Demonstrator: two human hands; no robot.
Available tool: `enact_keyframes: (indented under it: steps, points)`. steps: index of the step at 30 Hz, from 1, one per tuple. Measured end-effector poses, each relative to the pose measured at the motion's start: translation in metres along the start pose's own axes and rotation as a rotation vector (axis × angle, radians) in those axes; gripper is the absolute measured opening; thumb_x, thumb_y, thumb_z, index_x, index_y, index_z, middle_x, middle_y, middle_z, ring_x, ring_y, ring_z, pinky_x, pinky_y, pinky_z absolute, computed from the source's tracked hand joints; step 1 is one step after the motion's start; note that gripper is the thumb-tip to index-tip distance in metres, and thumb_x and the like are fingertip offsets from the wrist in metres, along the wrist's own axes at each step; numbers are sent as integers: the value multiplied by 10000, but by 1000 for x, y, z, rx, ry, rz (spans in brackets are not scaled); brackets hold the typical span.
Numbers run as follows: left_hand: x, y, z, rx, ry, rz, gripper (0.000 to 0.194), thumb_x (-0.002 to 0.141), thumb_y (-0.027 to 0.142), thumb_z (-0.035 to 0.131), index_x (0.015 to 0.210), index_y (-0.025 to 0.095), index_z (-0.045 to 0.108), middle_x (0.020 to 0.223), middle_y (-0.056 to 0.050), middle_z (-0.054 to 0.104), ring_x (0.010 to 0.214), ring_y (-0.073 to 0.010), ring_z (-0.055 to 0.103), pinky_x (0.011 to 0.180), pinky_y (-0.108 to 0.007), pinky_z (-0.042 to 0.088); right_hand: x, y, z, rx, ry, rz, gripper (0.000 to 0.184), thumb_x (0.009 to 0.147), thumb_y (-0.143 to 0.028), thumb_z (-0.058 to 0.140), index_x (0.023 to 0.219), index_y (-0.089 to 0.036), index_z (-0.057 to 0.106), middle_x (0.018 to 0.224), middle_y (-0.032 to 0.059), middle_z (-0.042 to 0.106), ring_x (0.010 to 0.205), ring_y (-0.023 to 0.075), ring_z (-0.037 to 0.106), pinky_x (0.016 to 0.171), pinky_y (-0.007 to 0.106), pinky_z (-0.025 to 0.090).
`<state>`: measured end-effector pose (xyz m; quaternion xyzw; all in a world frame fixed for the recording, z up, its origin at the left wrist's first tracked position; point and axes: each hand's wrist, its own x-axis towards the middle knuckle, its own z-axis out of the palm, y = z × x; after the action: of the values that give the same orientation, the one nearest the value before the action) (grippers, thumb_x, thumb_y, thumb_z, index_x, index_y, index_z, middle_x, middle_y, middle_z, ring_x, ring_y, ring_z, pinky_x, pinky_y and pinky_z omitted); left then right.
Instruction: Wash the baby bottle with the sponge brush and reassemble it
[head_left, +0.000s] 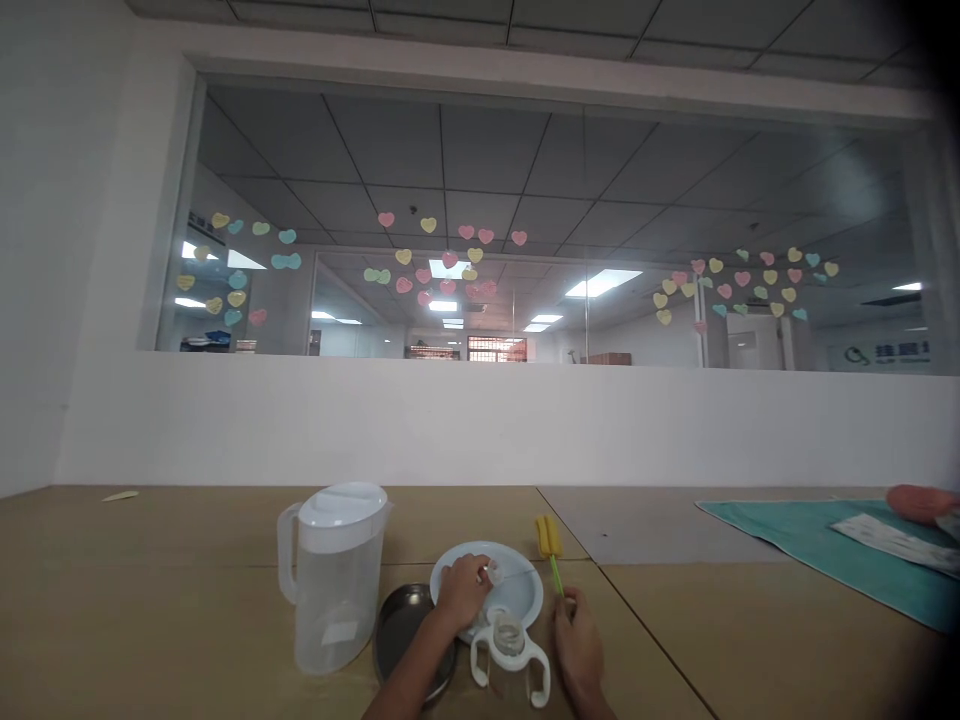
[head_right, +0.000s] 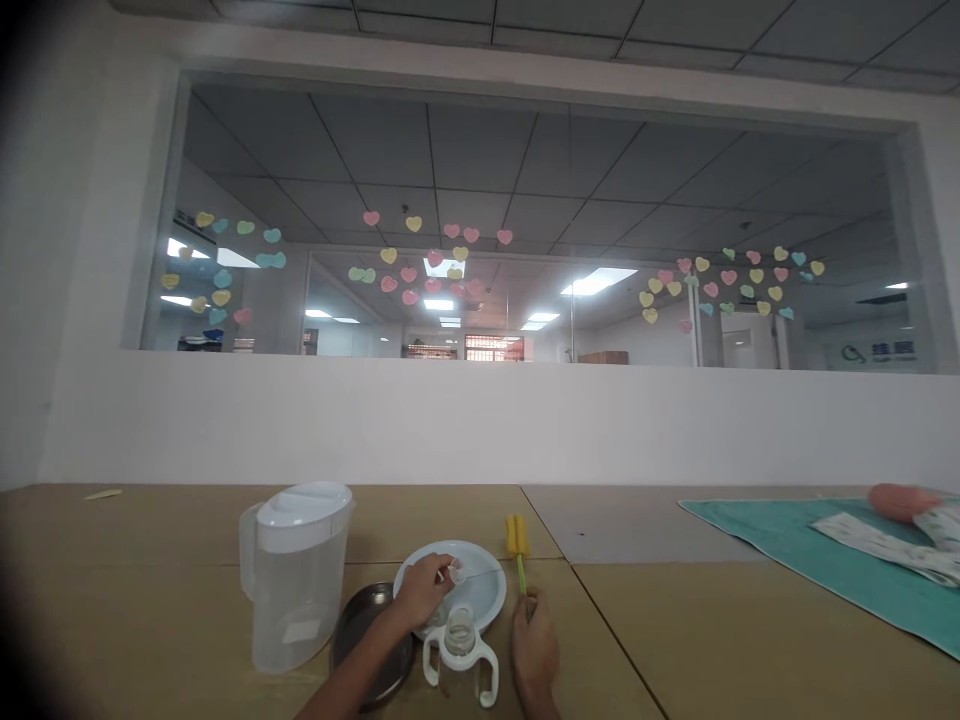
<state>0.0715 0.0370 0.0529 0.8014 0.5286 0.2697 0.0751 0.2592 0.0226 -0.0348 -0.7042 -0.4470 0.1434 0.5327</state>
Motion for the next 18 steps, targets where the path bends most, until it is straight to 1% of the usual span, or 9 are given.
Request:
enact_keyframes:
  steps: [2, 3, 5, 7, 9, 11, 13, 15, 18]
  points:
    - [-4, -5, 4, -65, 76, -4, 305, 826, 230, 454, 1052, 222, 659, 987, -57, 672, 893, -184, 616, 825, -305, 423, -2, -2, -2, 22, 23, -29, 416, 835, -443, 279, 1049, -209, 549, 942, 110, 689, 827, 281, 652, 684, 333, 433]
    - [-6, -8, 7, -113, 119, -1, 305, 838, 255, 443, 1046, 205, 660, 992, -62, 668, 881, -176, 616, 814, -286, 430, -2, -4, -2, 33, 32, -48, 449, 835, -466, 266, 1073, -208, 545, 964, 113, 687, 838, 285, 650, 691, 337, 435]
    - [-10, -14, 12, -215, 206, 24, 298, 842, 280, 433, 979, 186, 680, 987, -72, 668, 901, -184, 607, 823, -284, 432, -4, -7, -4, 54, 47, -89, 503, 827, -515, 255, 1098, -209, 548, 1004, 117, 682, 860, 296, 646, 701, 344, 437]
    - [-14, -17, 15, -253, 243, 59, 271, 819, 245, 444, 911, 200, 695, 989, -64, 674, 968, -204, 583, 875, -315, 408, -5, -10, -5, 67, 61, -115, 528, 817, -553, 264, 1097, -220, 563, 1016, 114, 682, 865, 301, 645, 696, 345, 438]
    - [-15, -15, 15, -168, 189, 92, 284, 787, 182, 455, 927, 234, 697, 1007, -40, 680, 1023, -214, 554, 933, -357, 360, -6, -12, -6, 77, 80, -133, 529, 811, -571, 280, 1086, -232, 579, 997, 108, 690, 845, 299, 648, 682, 342, 436]
    - [-13, -8, 11, -9, 79, 128, 331, 767, 144, 465, 973, 263, 695, 1021, -32, 682, 1045, -226, 534, 950, -392, 327, -7, -13, -8, 82, 96, -138, 525, 807, -577, 293, 1072, -236, 591, 963, 106, 697, 802, 293, 650, 656, 337, 434]
    - [-8, 1, 7, 175, -61, 170, 356, 742, 119, 478, 968, 269, 710, 1026, -61, 679, 1056, -263, 519, 917, -415, 335, -7, -13, -10, 80, 103, -132, 524, 805, -575, 295, 1057, -230, 598, 931, 108, 700, 761, 287, 649, 631, 331, 431]
    - [-3, 8, 4, 218, -132, 191, 322, 687, 87, 511, 830, 253, 748, 978, -98, 687, 1022, -290, 533, 879, -418, 350, -6, -12, -11, 71, 113, -119, 529, 803, -567, 286, 1050, -222, 602, 929, 116, 697, 763, 289, 648, 629, 331, 430]
    - [4, 9, 4, 234, -183, 210, 301, 681, 77, 509, 721, 248, 753, 824, -106, 710, 963, -290, 568, 870, -422, 360, -4, -10, -12, 71, 129, -110, 535, 800, -558, 281, 1041, -210, 607, 928, 124, 692, 789, 291, 646, 644, 333, 433]
